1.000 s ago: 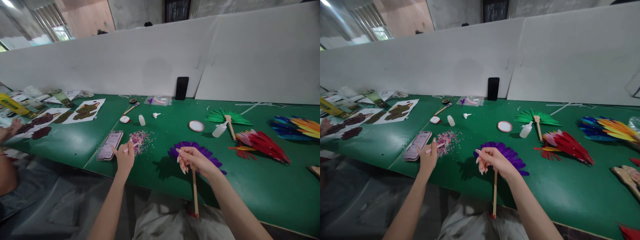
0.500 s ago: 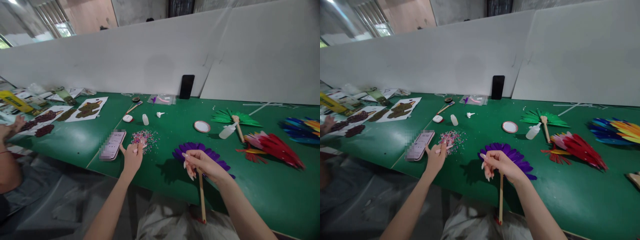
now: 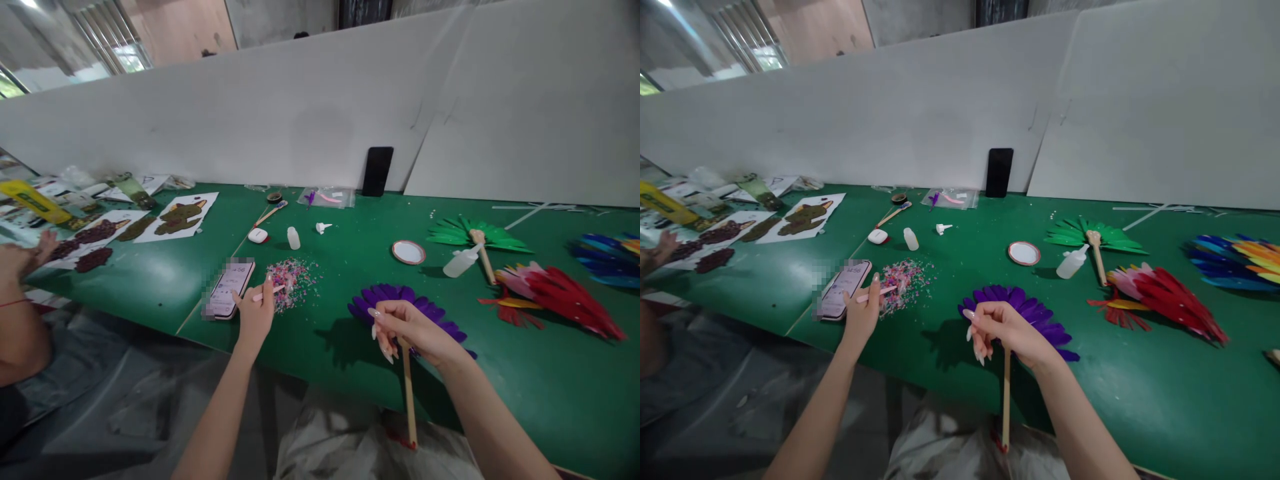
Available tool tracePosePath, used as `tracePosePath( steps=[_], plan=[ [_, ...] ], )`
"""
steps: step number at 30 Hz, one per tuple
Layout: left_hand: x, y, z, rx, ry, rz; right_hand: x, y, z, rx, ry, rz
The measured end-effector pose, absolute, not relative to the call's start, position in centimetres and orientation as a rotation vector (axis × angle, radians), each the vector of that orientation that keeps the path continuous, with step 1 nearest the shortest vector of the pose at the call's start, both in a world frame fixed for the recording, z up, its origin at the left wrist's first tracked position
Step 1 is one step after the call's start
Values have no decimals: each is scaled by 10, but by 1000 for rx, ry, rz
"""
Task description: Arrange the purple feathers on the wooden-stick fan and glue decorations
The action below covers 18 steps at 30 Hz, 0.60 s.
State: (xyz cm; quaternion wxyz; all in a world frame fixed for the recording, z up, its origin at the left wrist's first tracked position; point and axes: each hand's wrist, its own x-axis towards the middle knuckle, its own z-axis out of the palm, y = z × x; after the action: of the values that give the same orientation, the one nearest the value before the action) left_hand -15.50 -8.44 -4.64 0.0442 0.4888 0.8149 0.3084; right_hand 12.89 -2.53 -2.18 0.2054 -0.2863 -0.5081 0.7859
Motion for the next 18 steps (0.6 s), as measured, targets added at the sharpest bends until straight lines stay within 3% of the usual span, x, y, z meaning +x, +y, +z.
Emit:
tracePosePath(
  steps=[18],
  plan=[
    [-166, -81, -48, 1608, 2443, 890, 129, -26, -23, -765, -1399, 2206]
  ],
)
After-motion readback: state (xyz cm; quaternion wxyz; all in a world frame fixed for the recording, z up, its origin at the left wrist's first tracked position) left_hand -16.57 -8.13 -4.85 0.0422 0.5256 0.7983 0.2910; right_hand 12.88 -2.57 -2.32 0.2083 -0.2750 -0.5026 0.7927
